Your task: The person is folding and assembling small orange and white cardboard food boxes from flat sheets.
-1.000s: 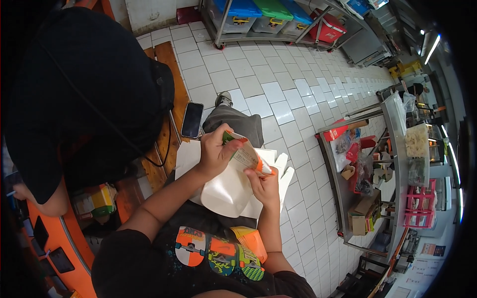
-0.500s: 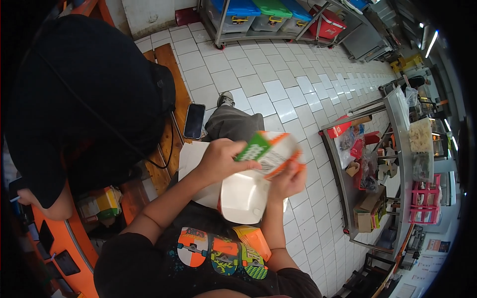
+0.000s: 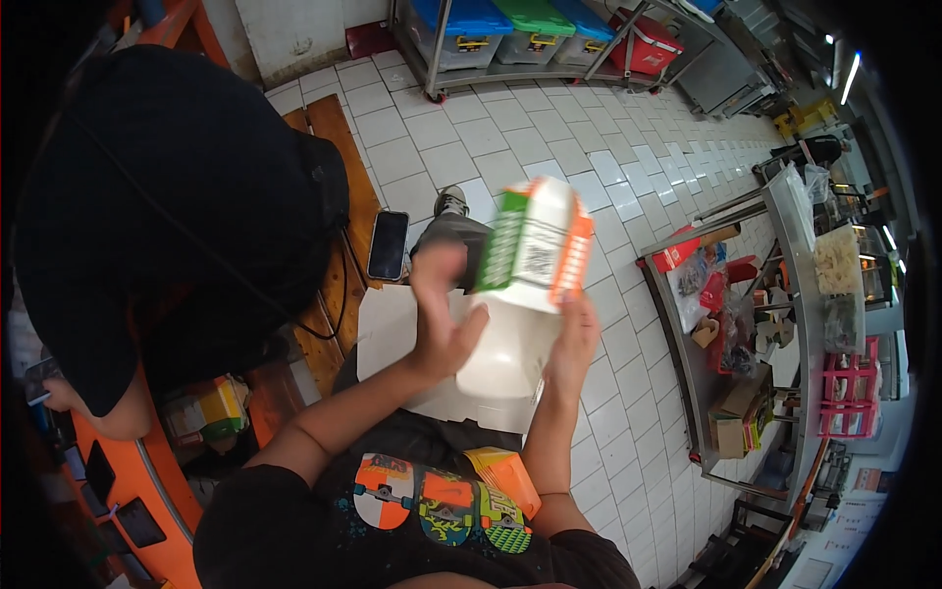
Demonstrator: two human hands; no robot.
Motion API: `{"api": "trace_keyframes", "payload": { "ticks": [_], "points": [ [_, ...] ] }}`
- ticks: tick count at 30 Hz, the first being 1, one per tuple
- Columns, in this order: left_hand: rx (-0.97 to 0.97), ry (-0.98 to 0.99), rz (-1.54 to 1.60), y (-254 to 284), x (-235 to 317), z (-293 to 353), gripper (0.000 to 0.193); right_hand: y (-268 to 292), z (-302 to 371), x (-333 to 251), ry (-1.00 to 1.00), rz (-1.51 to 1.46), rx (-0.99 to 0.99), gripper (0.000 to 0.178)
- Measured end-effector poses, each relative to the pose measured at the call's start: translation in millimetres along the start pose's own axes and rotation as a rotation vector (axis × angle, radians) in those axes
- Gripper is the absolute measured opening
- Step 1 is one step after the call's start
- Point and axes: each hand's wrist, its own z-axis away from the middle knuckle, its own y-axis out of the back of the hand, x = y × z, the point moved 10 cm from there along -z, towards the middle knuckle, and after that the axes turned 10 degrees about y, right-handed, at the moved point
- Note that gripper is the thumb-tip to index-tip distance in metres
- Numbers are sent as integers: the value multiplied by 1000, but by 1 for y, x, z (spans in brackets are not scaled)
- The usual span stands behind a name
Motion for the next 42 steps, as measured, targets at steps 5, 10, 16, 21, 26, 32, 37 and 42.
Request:
{"api": "trace_keyframes", "payload": {
  "ticks": [5,10,16,21,26,32,37,42],
  "points": [
    [-1119,68,193,-78,38,96,58,93,-10,-79,287,-159,563,49],
    [-1582,592,-24,-94,-29,212,80,174,11,-122,509,-247,655,52],
    [-1876,470,-86,-98,-35,219,68,216,43,-174,679,-195,815,51],
    [-1697,241,340,-93,-13,200,59,196,59,-220,696,91,879,42],
    [-1428,437,-140,-94,-53,185,44,218,64,-244,799,440,641,44],
    [-768,854,-50,-71,-93,131,35,173,104,-281,1238,1205,455,45],
    [-381,763,290,-53,-80,94,46,238,115,-267,975,351,458,35],
    [-274,529,245,-41,-51,91,54,139,103,-145,538,683,737,32]
  ]
}}
